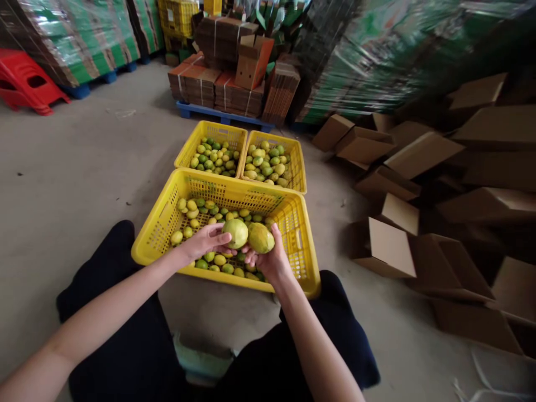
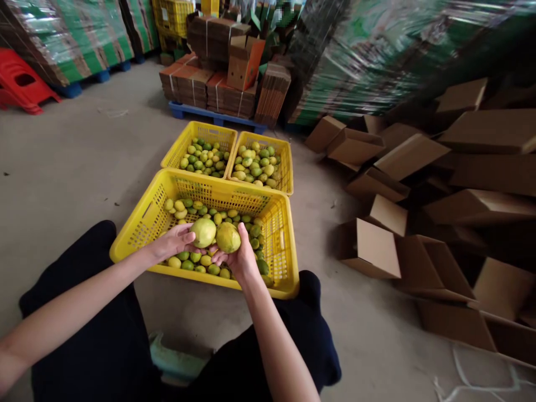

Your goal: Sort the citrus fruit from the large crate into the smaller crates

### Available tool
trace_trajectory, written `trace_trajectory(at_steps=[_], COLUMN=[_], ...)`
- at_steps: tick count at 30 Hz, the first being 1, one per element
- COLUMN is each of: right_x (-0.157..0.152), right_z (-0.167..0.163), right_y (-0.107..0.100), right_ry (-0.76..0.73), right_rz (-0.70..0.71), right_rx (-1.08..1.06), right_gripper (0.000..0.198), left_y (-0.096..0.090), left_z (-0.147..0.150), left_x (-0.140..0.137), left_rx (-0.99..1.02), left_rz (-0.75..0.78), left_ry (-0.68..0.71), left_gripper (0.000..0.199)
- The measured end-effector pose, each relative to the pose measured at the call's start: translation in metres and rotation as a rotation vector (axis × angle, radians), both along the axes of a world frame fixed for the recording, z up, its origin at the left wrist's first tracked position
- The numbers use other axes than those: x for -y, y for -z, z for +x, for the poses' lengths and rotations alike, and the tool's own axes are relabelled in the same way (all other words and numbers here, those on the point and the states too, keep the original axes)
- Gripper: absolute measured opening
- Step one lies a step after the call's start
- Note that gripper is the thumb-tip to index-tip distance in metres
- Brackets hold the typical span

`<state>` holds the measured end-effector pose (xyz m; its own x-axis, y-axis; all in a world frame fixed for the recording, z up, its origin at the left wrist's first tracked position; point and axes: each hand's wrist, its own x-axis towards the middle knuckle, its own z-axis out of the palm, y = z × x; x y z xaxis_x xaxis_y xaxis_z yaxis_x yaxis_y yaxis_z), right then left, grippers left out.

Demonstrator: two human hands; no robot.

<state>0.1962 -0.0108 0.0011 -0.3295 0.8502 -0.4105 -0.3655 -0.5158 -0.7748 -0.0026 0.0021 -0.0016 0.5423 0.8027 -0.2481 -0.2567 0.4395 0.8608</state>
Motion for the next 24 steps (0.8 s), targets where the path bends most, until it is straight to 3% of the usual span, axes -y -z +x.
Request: trace_trajectory(at_steps=[3,6,8,16,20,24], right_x=[-0.003,-0.003,-0.002,0.005,0.007,0.007], right_z=[-0.003,-0.007,-0.010,-0.020,-0.023,-0.028], right_y=[0.000,-0.004,-0.004,0.018,0.027,0.019], right_ry=[0.104,0.211,0.195,-0.052,-0.139,-0.037], right_rz=[0.046,0.107,0.114,-0.008,-0.042,0.002], right_rx=[-0.054,-0.070,-0.060,-0.178,-0.177,-0.261], right_gripper=[0.052,0.037,0.039,0.058,0.062,0.055], left_y=[0.001,-0.001,-0.001,0.001,0.004,0.011], left_z=[0.002,0.000,-0.002,0.008,0.012,0.009], left_x=[-0.001,-0.007,-0.010,0.002,0.008,0.005], left_rx=[0.032,-0.028,-0.101,-0.536,-0.625,-0.589], left_rz=[-0.016,0.099,0.202,0.703,0.738,0.741], left_ry=[-0.108,-0.246,-0.270,-0.119,-0.015,0.033], left_gripper=[0.059,0.067,0.076,0.074,0.072,0.096])
